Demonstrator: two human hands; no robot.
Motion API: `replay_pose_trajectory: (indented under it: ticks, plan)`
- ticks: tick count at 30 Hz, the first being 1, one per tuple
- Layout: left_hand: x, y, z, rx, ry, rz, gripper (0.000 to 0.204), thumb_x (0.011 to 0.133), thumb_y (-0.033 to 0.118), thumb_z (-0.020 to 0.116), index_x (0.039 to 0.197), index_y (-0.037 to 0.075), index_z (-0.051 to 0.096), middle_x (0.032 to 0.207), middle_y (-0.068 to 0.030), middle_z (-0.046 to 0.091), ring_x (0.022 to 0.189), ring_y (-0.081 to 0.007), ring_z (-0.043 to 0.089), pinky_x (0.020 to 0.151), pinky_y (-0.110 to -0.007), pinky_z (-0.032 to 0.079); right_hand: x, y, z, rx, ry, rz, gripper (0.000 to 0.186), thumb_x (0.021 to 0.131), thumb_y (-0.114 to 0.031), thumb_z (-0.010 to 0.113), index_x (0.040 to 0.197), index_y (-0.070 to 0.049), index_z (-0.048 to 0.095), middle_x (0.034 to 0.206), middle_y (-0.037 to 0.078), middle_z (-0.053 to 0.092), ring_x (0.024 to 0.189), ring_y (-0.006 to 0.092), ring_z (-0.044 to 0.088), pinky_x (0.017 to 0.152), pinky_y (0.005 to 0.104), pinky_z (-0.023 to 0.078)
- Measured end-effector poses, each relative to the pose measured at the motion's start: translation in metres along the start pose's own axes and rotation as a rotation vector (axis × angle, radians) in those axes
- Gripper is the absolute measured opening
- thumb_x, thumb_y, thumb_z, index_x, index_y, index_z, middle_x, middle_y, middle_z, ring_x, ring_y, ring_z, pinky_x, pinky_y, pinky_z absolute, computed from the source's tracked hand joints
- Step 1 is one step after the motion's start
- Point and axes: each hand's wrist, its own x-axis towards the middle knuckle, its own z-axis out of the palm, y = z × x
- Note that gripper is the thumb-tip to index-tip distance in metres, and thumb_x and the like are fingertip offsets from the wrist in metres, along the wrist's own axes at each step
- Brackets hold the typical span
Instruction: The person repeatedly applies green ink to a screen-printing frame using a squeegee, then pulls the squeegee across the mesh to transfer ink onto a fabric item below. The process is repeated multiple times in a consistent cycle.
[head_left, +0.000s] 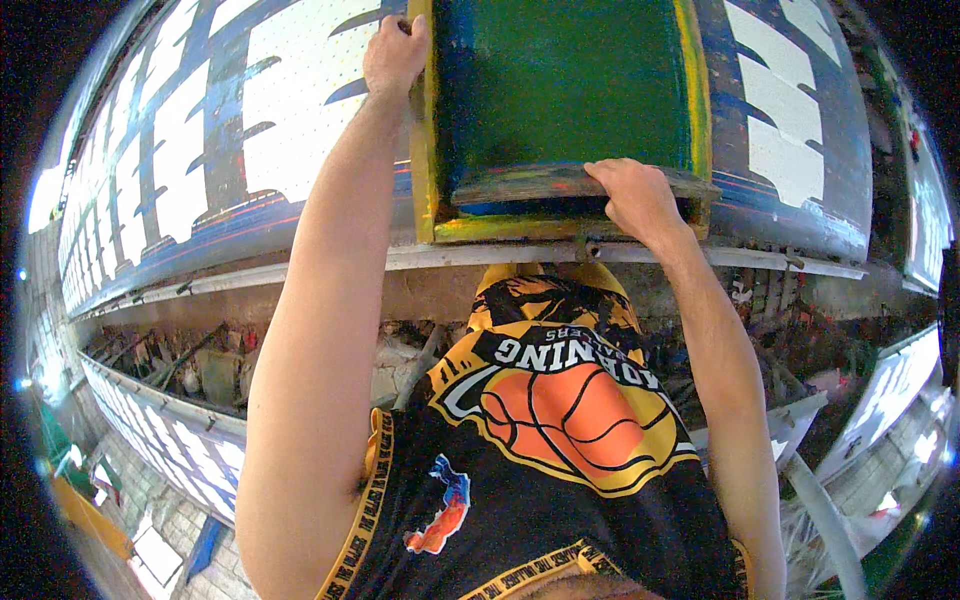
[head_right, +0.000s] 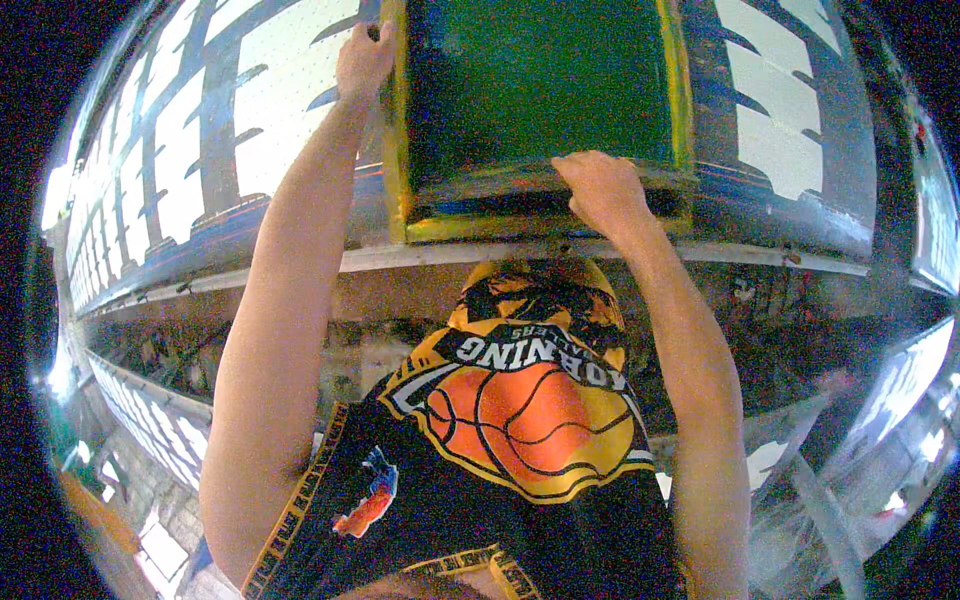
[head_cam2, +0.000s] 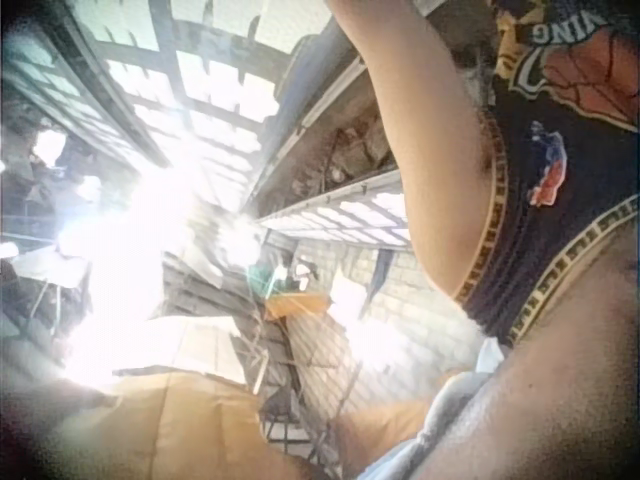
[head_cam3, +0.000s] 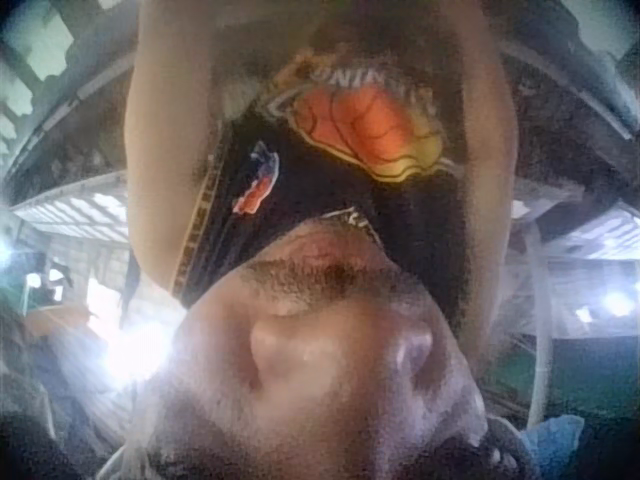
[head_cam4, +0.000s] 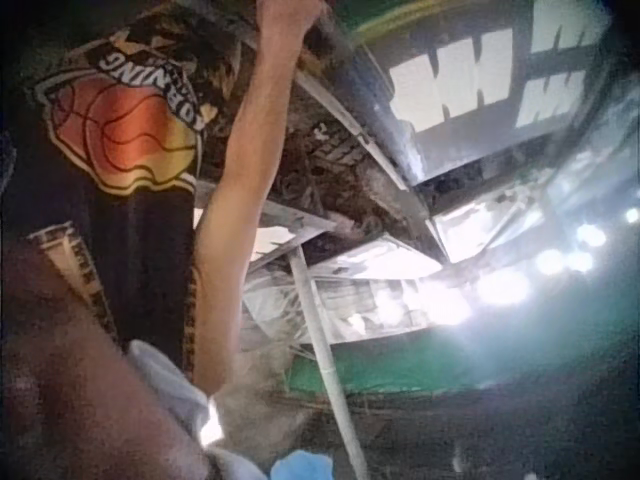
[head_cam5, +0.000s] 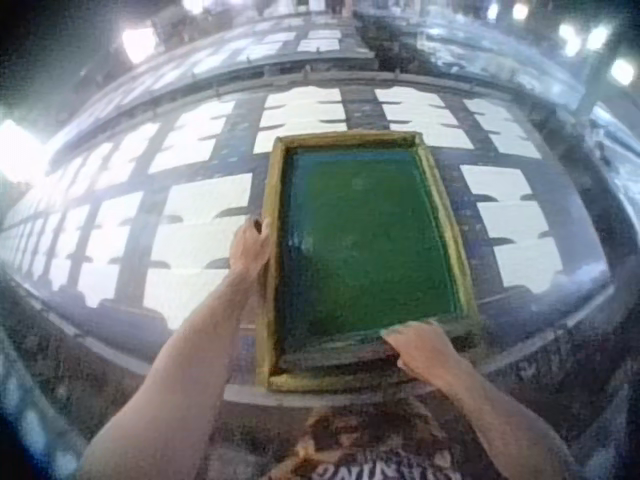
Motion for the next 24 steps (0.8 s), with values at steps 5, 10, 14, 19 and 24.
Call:
replay_pose_trajectory:
  ticks: [5, 10, 14, 19, 24]
  plan:
    - [-0.003, 0.006, -0.006, 0.044, -0.024, -0.008, 0.053, 0.098, 0.053, 0.064, 0.125, 0.008, 0.071, 0.117, -0.0189, 0.078, 0.113, -0.0401, 0.073, 0.100, -0.051, 0.056, -0.003, 0.001, -0.010, 0.014, -0.156, 0.054, 0.049, 0.083, 0.001, 0.065, 0.130, -0.010, 0.074, 0.128, 0.013, 0.076, 0.118, 0.0338, 0.071, 0.100, 0.0487, 0.058]
    - [0.000, 0.004, 0.000, 0.049, -0.017, -0.033, 0.050, 0.099, 0.051, 0.064, 0.125, 0.009, 0.071, 0.118, -0.0181, 0.078, 0.114, -0.0390, 0.073, 0.099, -0.050, 0.055, -0.027, -0.011, 0.009, -0.048, -0.153, 0.020, 0.055, 0.084, -0.004, 0.069, 0.139, -0.010, 0.067, 0.138, 0.011, 0.071, 0.129, 0.0288, 0.066, 0.108, 0.0460, 0.055]
    - [0.004, 0.005, 0.001, 0.040, -0.028, -0.049, 0.053, 0.099, 0.052, 0.064, 0.128, 0.008, 0.070, 0.119, -0.0193, 0.077, 0.116, -0.0392, 0.072, 0.101, -0.049, 0.055, -0.049, -0.004, 0.018, 0.087, -0.101, -0.097, 0.056, 0.089, -0.017, 0.076, 0.140, 0.000, 0.063, 0.146, 0.020, 0.063, 0.136, 0.0338, 0.060, 0.114, 0.0445, 0.050]
    - [0.007, 0.004, 0.002, 0.114, -0.028, -0.048, 0.055, 0.099, 0.053, 0.065, 0.128, 0.008, 0.071, 0.119, -0.0189, 0.077, 0.115, -0.0388, 0.072, 0.102, -0.048, 0.054, -0.070, 0.033, 0.012, 0.408, -0.089, -0.086, 0.060, 0.094, -0.031, 0.078, 0.144, -0.001, 0.062, 0.150, 0.021, 0.061, 0.141, 0.0356, 0.057, 0.117, 0.0451, 0.048]
    - [0.007, 0.005, 0.001, 0.102, -0.032, -0.097, 0.053, 0.098, 0.053, 0.066, 0.125, 0.008, 0.073, 0.116, -0.0177, 0.078, 0.112, -0.0373, 0.073, 0.099, -0.047, 0.054, -0.077, 0.117, -0.002, 0.558, 0.287, 0.124, 0.045, 0.094, -0.023, 0.077, 0.133, 0.000, 0.069, 0.137, 0.020, 0.069, 0.129, 0.0376, 0.064, 0.110, 0.0448, 0.052]
